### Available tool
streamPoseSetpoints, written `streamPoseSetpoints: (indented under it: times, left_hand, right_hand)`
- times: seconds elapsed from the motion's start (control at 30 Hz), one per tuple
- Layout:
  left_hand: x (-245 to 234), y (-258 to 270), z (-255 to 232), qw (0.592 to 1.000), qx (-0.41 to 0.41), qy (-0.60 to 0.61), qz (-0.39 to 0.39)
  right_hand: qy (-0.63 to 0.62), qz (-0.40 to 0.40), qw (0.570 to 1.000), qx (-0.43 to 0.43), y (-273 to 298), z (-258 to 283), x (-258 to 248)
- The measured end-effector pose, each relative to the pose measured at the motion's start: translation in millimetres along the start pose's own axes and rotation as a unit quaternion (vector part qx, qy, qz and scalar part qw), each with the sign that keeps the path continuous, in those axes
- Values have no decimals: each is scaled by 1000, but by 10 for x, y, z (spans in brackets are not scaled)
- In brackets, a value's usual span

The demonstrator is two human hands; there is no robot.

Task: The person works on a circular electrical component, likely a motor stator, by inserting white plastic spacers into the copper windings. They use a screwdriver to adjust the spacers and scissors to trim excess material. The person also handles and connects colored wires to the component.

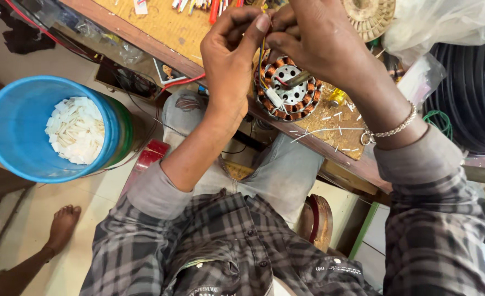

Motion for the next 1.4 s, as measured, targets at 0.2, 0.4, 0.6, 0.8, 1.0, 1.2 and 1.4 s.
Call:
streamPoseSetpoints:
  times: [0.2, 0.4, 0.6, 0.8, 1.0, 1.2, 1.4]
  left_hand:
    - [44, 144, -72, 986, 52, -155, -15]
    - [55, 129, -85, 996, 21, -84, 10]
    - [68, 143, -173, 993, 3, -114, 31]
    - [133, 170, -210, 993, -6, -104, 49]
    - [164, 210, -220, 992, -40, -91, 81]
    - [157, 174, -242, 985, -76, -89, 123]
    - [130, 162, -215, 974, -127, -97, 163]
  right_hand:
    - [9, -16, 999, 41, 85, -29, 6]
    - [-31, -67, 997, -5, 157, 59, -99]
    - [155, -148, 972, -94, 237, 266, -138]
    - [187, -185, 957, -119, 322, 368, -140]
    - [25, -151, 988, -2, 336, 250, -98]
    - [-127, -145, 981, 29, 378, 179, -182]
    - [97, -131, 979, -120, 500, 211, -273]
Point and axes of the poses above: each hand's wrist, its own y-axis away from the middle knuckle, its own x-axis out of the palm, z = x × y, the point moved 3 cm from there along -y, towards the middle knuckle, and after that the axes turned 7 degrees about y, right-handed, at the moved point
